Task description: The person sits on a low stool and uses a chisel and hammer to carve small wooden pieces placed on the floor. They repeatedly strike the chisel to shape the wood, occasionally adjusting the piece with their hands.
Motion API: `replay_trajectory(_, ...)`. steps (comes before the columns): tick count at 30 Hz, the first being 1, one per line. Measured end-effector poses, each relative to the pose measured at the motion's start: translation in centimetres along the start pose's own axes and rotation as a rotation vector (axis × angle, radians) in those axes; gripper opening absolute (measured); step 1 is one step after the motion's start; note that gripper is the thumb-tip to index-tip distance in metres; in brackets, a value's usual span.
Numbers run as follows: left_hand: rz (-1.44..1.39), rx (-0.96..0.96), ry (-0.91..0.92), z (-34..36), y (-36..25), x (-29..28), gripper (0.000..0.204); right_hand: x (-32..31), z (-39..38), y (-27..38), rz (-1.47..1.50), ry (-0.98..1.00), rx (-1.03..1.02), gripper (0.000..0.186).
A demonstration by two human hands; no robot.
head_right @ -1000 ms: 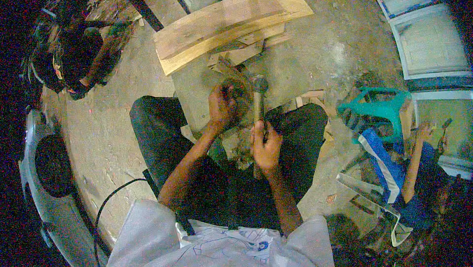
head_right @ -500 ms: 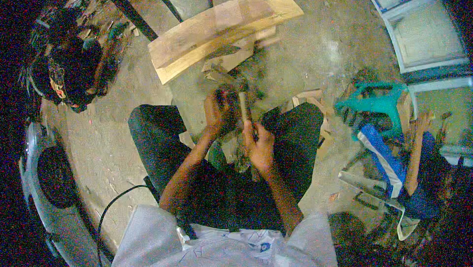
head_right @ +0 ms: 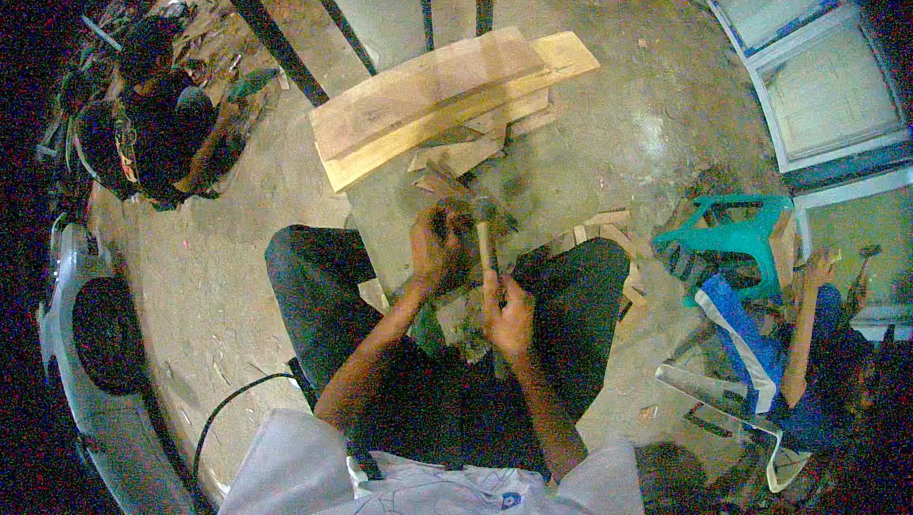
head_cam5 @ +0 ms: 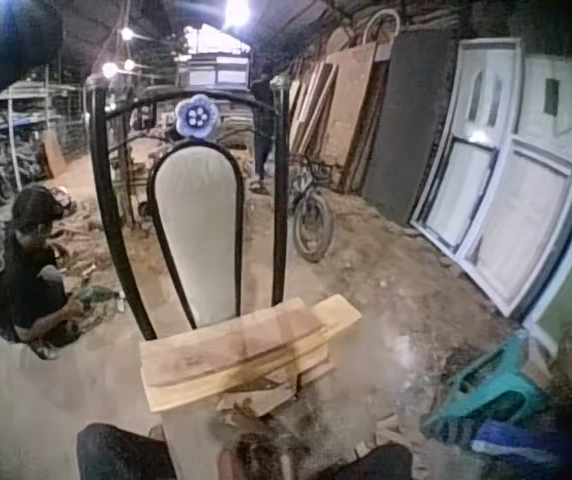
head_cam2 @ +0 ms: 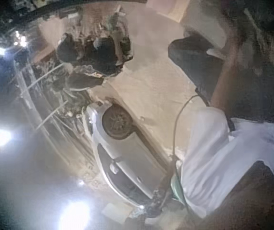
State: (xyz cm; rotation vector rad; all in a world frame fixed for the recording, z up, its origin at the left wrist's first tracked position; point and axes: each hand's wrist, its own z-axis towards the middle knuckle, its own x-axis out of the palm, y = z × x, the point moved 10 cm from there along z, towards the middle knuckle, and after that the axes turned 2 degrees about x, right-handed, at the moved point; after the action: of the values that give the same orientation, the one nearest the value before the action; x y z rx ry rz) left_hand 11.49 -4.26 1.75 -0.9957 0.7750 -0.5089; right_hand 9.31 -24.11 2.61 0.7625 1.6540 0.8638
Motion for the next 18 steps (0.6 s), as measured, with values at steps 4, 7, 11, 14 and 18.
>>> replay_trajectory(4,0.009,-0.051,0.066,0.2,1.8,0.6,0.012,-0.3,0.1,4.2,0.246,0.131,0.205,0.041)
replay_trajectory(7,0.013,0.026,0.065,0.1,0.8,0.2,0.012,-1.0,-0.8,4.6,0.33,0.08,0.132,0.04)
replay_trajectory(11,-0.095,-0.128,0.079,0.3,0.4,0.1,0.012,0.2,0.1,1.8,0.182,0.138,0.228,0.039)
replay_trajectory(14,-0.022,-0.113,0.044,0.4,0.8,0.0,0.012,-0.5,0.0,2.3,0.259,0.043,0.078,0.041)
replay_trajectory(18,0.006,-0.19,0.043,0.4,0.6,-0.2,0.013,0.2,0.3,3.3,0.134,0.102,0.093,0.039)
